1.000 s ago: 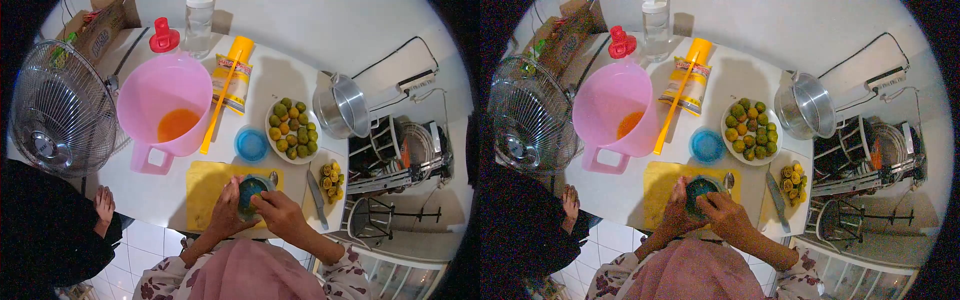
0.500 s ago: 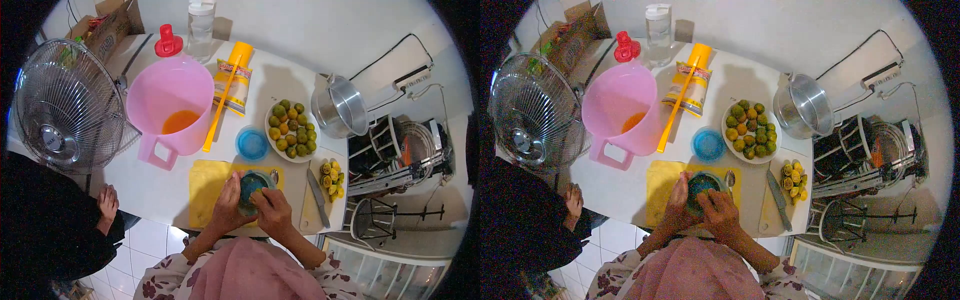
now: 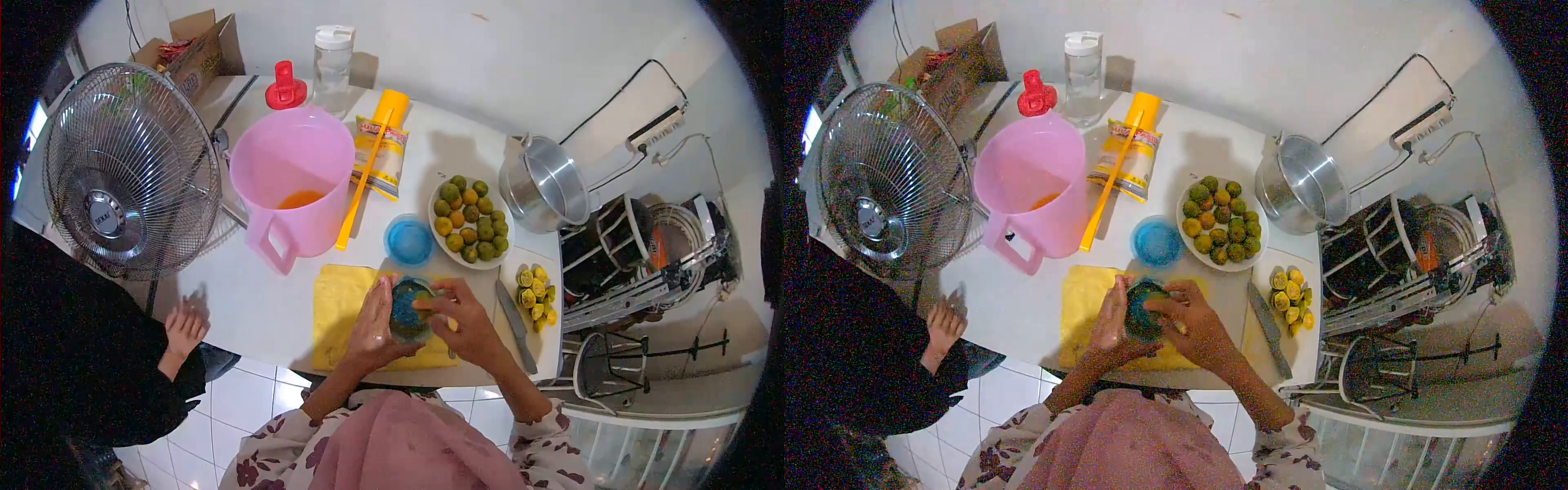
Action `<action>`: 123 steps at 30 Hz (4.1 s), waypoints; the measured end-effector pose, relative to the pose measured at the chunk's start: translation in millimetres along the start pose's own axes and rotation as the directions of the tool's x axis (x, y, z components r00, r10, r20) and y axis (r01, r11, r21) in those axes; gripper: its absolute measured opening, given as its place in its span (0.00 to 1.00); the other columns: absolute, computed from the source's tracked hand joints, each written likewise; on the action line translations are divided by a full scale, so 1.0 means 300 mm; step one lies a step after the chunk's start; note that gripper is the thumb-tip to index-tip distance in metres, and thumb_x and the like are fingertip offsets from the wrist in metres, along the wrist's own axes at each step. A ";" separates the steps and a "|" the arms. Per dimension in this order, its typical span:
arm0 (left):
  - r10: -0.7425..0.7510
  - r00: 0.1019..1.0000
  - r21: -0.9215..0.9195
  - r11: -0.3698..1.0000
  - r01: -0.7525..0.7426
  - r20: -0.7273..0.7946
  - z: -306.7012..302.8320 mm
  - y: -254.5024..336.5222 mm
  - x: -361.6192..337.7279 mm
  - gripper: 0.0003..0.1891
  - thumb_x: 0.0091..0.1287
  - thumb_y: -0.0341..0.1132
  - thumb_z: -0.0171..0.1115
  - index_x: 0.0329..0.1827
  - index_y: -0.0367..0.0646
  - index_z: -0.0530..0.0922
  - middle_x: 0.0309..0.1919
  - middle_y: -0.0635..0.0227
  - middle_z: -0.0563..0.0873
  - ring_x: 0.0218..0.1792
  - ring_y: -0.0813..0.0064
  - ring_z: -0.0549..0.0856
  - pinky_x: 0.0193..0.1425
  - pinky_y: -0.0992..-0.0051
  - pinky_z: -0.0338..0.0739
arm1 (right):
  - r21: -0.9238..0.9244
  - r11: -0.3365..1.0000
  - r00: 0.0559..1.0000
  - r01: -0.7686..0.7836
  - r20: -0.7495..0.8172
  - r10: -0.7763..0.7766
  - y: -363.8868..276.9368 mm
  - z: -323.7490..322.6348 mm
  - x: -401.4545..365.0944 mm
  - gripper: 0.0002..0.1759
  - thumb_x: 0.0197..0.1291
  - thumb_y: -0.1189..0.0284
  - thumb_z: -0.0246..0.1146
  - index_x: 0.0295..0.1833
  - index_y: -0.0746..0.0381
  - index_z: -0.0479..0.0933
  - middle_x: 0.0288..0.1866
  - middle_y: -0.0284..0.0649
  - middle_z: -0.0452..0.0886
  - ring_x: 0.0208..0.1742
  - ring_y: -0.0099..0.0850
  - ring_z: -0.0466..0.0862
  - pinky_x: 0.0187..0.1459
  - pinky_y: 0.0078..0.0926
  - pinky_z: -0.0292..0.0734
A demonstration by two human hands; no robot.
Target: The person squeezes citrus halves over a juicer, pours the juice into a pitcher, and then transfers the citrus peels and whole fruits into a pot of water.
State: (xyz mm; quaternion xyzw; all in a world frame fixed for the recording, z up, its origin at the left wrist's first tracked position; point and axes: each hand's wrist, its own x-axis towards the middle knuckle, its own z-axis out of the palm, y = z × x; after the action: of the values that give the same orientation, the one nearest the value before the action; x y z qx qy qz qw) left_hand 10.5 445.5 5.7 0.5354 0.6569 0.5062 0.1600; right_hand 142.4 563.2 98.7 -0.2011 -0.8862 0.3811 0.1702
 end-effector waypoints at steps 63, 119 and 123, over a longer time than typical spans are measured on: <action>0.009 1.000 0.195 0.981 -0.005 -0.018 0.022 -0.001 -0.030 0.60 0.45 0.45 0.79 0.73 0.27 0.46 0.68 0.40 0.63 0.63 0.40 0.70 0.66 0.53 0.67 | -0.293 0.935 0.979 0.199 0.029 -0.200 0.028 0.031 -0.035 0.23 0.46 0.81 0.68 0.52 0.57 0.80 0.54 0.42 0.79 0.52 0.41 0.80 0.48 0.34 0.80; -0.019 1.000 0.059 0.998 0.017 0.024 0.005 0.000 -0.031 0.70 0.39 0.44 0.83 0.74 0.26 0.35 0.70 0.43 0.61 0.69 0.42 0.63 0.72 0.56 0.60 | -0.158 0.981 0.970 0.111 -0.198 -0.141 0.046 0.104 -0.072 0.14 0.53 0.80 0.68 0.47 0.60 0.82 0.48 0.40 0.80 0.50 0.36 0.81 0.51 0.30 0.78; -0.023 0.999 0.054 0.998 0.022 0.028 0.000 -0.019 -0.035 0.73 0.38 0.44 0.84 0.73 0.27 0.31 0.70 0.42 0.61 0.69 0.42 0.64 0.71 0.56 0.61 | -0.236 0.960 0.962 0.153 -0.186 -0.199 -0.009 0.085 -0.053 0.14 0.50 0.80 0.69 0.45 0.58 0.83 0.47 0.40 0.80 0.49 0.39 0.80 0.50 0.33 0.78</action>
State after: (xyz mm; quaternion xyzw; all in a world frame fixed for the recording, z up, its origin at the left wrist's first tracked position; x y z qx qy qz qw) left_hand 11.4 436.9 -2.4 0.5393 0.6740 0.4786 0.1606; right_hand 143.9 538.3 81.5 -0.1773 -0.9146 0.2409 0.2721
